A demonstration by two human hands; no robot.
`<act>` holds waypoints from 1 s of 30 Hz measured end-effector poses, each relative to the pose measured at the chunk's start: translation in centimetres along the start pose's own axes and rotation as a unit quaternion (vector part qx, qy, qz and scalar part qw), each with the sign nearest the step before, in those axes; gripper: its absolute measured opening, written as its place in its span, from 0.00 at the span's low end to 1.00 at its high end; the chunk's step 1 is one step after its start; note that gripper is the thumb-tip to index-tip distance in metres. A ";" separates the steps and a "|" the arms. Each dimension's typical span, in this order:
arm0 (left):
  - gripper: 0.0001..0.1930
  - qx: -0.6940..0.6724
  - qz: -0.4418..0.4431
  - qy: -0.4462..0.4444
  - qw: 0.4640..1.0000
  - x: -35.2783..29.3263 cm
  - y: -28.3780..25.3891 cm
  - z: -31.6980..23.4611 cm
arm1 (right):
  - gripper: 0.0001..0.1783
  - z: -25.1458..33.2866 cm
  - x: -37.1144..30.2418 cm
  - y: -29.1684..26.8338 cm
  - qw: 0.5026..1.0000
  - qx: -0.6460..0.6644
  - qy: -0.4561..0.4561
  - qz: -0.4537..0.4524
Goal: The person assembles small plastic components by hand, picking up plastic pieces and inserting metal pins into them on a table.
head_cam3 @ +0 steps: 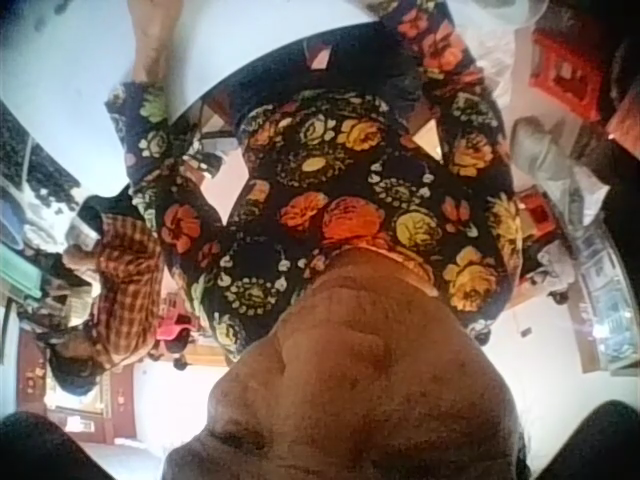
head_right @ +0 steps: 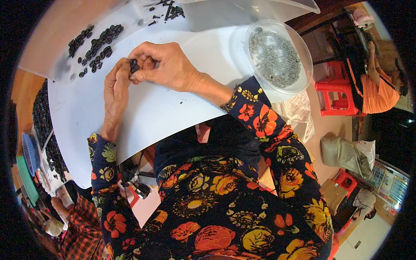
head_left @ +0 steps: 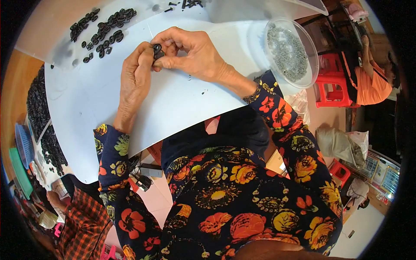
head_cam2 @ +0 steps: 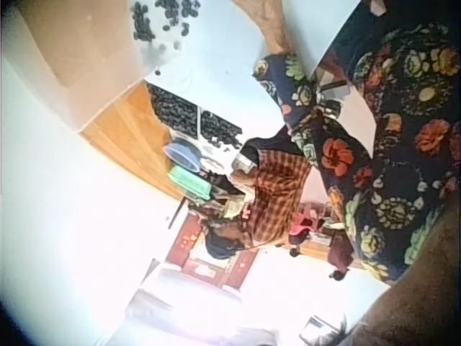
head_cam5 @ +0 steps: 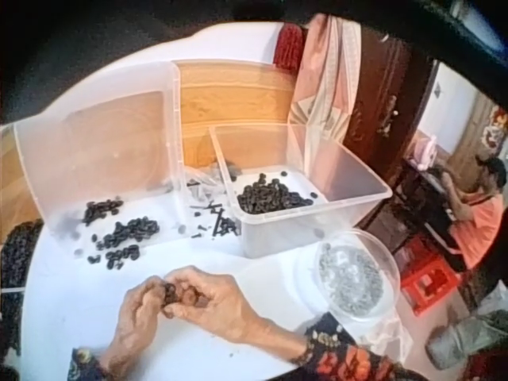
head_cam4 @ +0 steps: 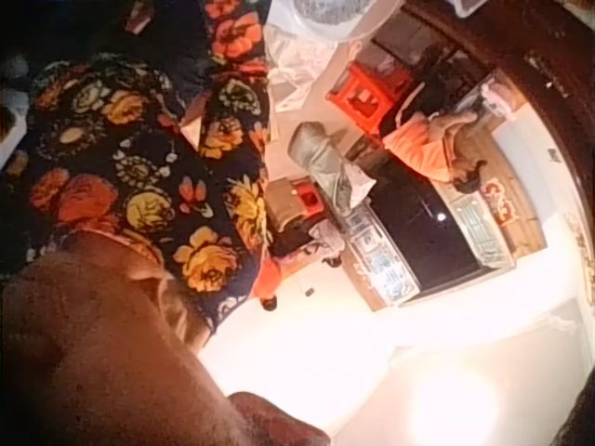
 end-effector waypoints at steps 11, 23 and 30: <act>0.14 0.043 0.026 -0.014 0.999 0.0 -0.2 0.0 | 0.19 0.1 -0.1 -0.3 0.993 -0.112 -0.035 -0.013; 0.14 0.103 0.037 0.013 0.994 0.1 0.0 -0.4 | 0.16 -0.3 -0.1 0.1 0.999 -0.034 0.017 -0.036; 0.14 0.076 0.044 0.005 0.996 0.0 -0.8 0.2 | 0.18 0.4 -0.1 -0.1 0.990 -0.138 -0.013 -0.005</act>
Point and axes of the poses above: each hand's wrist, its own x-axis towards the middle knuckle, its own y-axis out of the palm, z = x × y, the point moved 4 cm from there along x, towards the middle knuckle, and after that the axes turned 15 degrees about y, right-handed, at the moved point
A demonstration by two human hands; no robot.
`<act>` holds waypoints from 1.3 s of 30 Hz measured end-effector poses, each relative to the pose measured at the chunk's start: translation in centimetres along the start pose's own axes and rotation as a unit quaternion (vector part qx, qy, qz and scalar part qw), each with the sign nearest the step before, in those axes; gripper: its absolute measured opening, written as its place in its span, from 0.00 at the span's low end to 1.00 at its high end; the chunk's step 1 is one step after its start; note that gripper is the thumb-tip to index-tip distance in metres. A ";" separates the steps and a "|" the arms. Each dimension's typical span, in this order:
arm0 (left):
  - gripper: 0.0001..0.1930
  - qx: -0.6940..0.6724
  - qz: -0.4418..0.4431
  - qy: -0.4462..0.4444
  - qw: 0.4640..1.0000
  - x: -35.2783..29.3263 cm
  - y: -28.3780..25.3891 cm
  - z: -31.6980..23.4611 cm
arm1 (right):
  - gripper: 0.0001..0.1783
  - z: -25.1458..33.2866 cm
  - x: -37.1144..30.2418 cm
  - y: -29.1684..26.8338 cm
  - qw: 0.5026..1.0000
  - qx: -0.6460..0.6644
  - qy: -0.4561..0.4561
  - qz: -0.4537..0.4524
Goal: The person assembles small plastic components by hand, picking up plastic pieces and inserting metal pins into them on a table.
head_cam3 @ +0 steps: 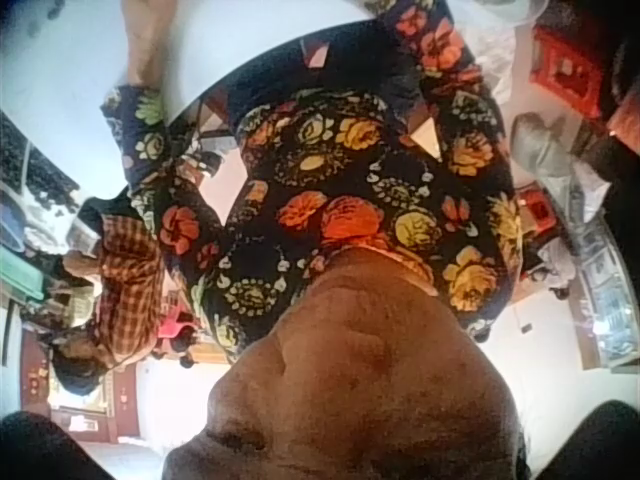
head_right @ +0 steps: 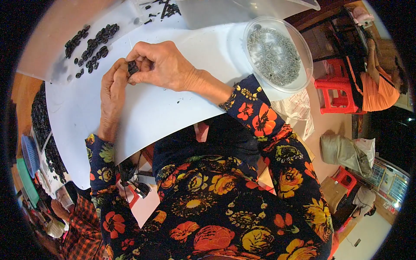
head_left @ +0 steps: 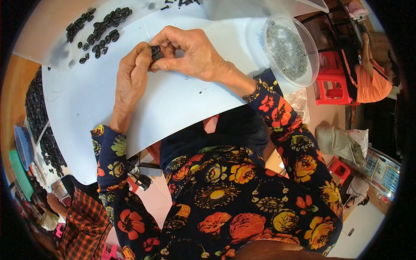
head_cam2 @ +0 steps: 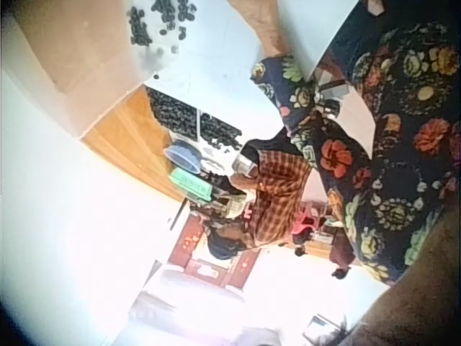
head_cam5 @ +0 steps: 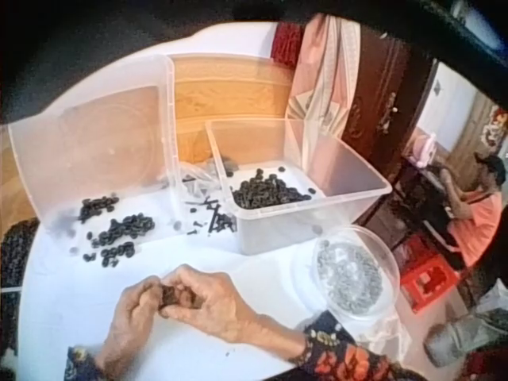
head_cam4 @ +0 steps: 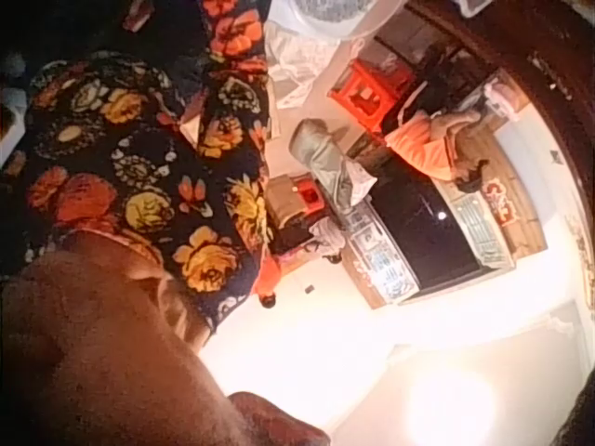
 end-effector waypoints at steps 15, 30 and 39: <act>0.12 0.096 0.039 0.050 0.993 0.2 -0.2 -0.8 | 0.15 -0.7 0.3 0.1 0.983 0.162 0.063 0.056; 0.11 0.009 0.007 -0.008 1.000 0.0 0.0 -0.6 | 0.18 -0.7 0.3 0.1 0.993 0.108 0.033 0.019; 0.13 0.002 0.058 -0.017 0.998 0.1 0.5 -0.8 | 0.17 -0.2 0.0 -0.1 1.000 0.016 -0.005 -0.002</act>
Point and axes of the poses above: each hand's wrist, its own x-axis towards the middle knuckle, its own y-axis out of the palm, z = x × y, the point moved 4 cm from there along x, towards the middle knuckle, and after that the axes turned 15 degrees about y, right-handed, at the moved point
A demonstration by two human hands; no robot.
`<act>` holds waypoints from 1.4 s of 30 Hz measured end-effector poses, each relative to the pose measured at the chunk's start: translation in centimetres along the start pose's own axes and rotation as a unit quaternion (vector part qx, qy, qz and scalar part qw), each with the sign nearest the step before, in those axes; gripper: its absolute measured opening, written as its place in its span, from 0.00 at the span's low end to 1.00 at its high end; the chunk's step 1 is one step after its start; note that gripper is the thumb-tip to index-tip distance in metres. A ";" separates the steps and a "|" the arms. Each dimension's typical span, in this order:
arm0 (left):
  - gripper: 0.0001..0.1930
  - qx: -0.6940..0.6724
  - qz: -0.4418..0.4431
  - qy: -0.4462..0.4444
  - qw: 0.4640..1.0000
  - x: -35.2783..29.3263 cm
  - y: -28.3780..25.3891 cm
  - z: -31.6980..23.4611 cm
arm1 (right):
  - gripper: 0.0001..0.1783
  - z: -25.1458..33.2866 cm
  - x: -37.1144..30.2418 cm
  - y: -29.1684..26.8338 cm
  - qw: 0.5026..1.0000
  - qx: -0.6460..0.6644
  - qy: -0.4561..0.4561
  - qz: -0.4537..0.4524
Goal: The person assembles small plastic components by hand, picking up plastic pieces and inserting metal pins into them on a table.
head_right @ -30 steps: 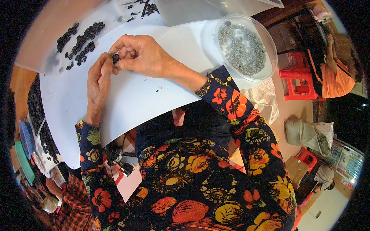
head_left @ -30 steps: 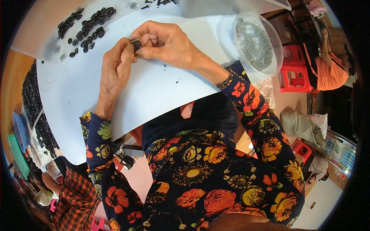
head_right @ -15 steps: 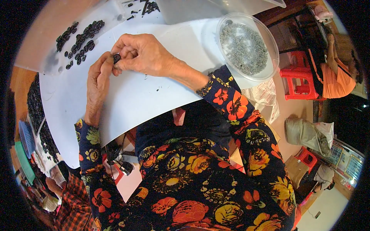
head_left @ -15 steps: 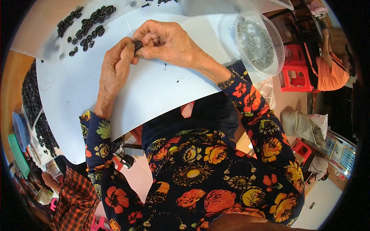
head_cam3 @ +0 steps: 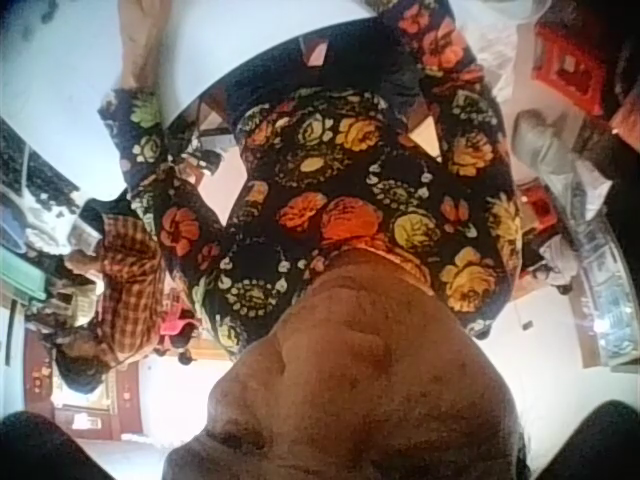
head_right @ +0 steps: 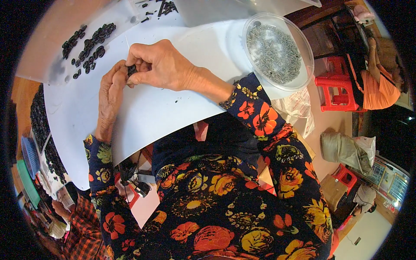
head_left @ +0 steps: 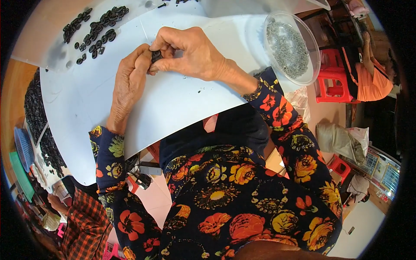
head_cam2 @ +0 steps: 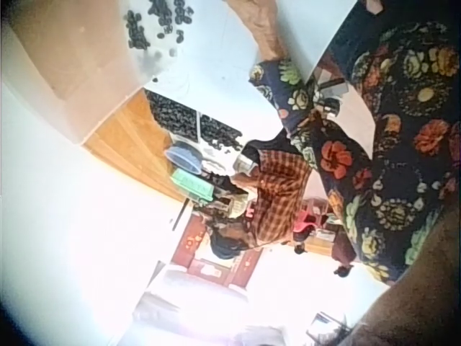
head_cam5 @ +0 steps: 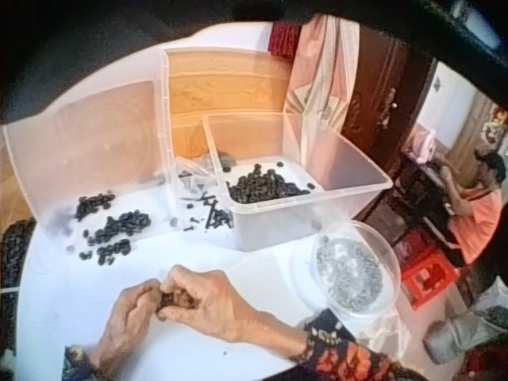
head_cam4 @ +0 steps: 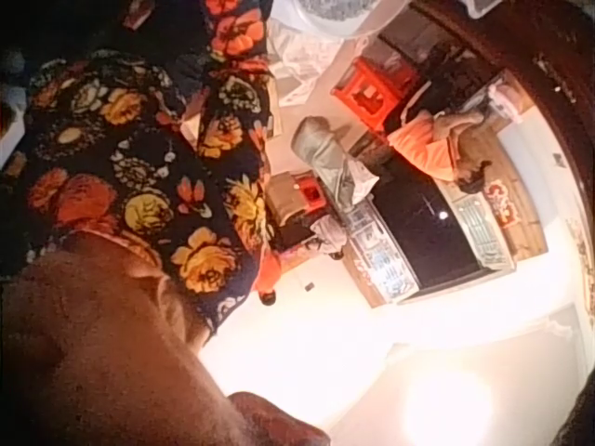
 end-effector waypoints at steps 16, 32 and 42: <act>0.16 -0.070 -0.032 -0.015 0.997 -0.4 1.2 0.3 | 0.15 0.7 -0.4 -0.6 0.999 -0.032 -0.025 0.001; 0.19 -0.070 -0.006 0.045 0.996 -0.6 1.5 1.0 | 0.09 2.2 -0.7 -2.0 0.994 -0.015 -0.069 -0.082; 0.14 -0.007 0.103 0.115 0.988 -1.0 3.6 -1.0 | 0.05 9.3 1.7 -13.6 0.878 -0.299 -0.182 -0.326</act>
Point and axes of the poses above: each hand's wrist, its own x-axis towards the middle knuckle, its own y-axis out of the palm, z = x × y, the point moved 4 cm from there along x, towards the middle knuckle, and after that the axes turned 15 degrees about y, right-handed, at the moved point
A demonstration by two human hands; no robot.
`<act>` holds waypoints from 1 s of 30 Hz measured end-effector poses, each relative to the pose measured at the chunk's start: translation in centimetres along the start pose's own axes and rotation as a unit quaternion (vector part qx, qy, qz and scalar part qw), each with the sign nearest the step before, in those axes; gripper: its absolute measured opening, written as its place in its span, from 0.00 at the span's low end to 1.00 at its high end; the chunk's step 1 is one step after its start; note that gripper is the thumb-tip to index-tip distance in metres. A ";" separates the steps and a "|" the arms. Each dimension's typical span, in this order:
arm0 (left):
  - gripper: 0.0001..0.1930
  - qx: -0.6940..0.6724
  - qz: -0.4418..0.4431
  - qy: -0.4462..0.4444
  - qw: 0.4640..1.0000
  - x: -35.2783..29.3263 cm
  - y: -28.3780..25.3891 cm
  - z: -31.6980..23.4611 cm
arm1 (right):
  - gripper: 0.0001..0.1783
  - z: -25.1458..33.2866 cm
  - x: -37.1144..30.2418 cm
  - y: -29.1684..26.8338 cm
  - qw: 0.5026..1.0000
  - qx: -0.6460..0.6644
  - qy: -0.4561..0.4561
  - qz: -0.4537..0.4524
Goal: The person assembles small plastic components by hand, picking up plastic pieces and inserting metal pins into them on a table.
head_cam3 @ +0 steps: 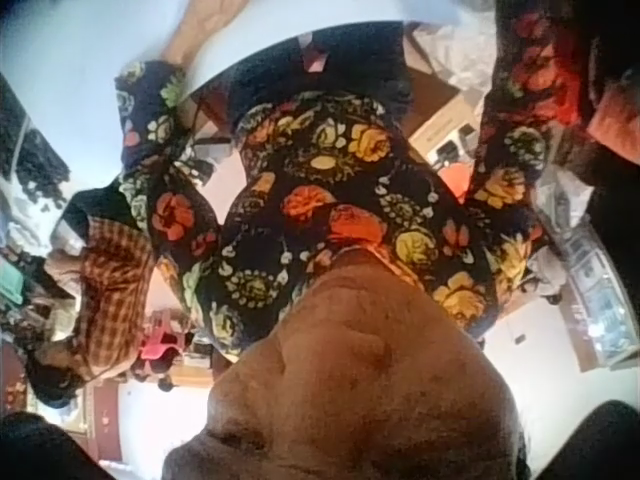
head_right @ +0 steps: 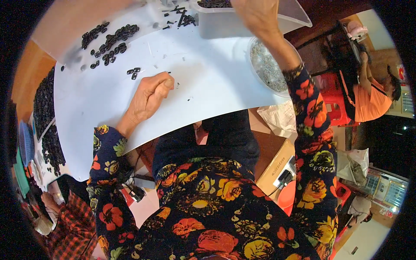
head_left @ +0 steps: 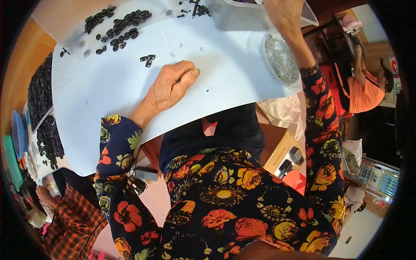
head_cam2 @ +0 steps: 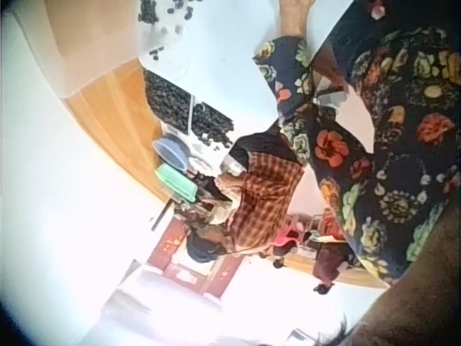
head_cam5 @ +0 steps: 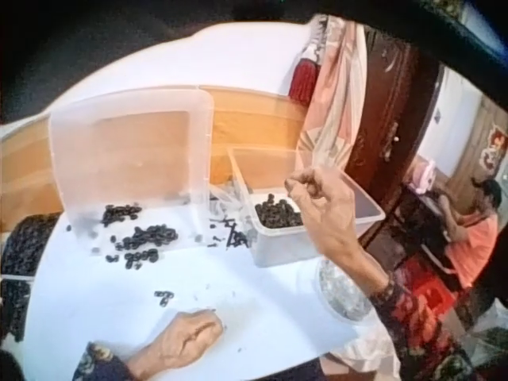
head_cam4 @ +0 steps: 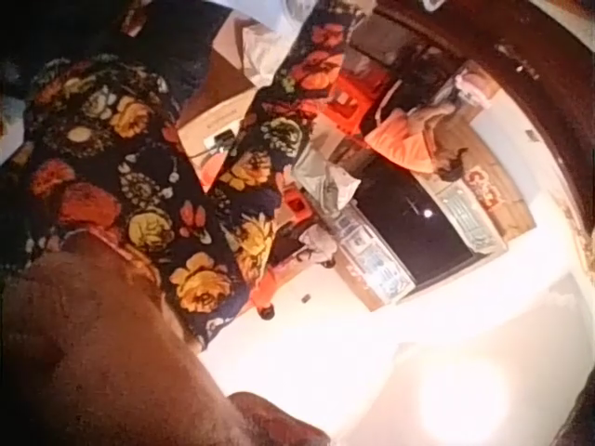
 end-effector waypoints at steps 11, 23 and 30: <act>0.10 0.024 -0.022 0.041 0.999 0.0 0.7 -0.1 | 0.09 2.3 -9.0 13.7 0.903 0.129 0.058 0.407; 0.10 0.032 0.003 0.033 0.999 -0.1 0.6 -1.0 | 0.07 5.1 -8.5 18.6 0.828 -0.034 -0.029 0.559; 0.06 0.047 0.011 0.012 0.999 -0.3 0.4 0.0 | 0.06 4.9 -8.8 17.7 0.859 -0.011 -0.013 0.512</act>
Point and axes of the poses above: each hand's wrist, its own x-axis towards the middle knuckle, its own y-axis out of the palm, z = x × y, the point moved 4 cm from there along x, towards the middle knuckle, and after that the axes turned 15 degrees about y, right-handed, at the moved point
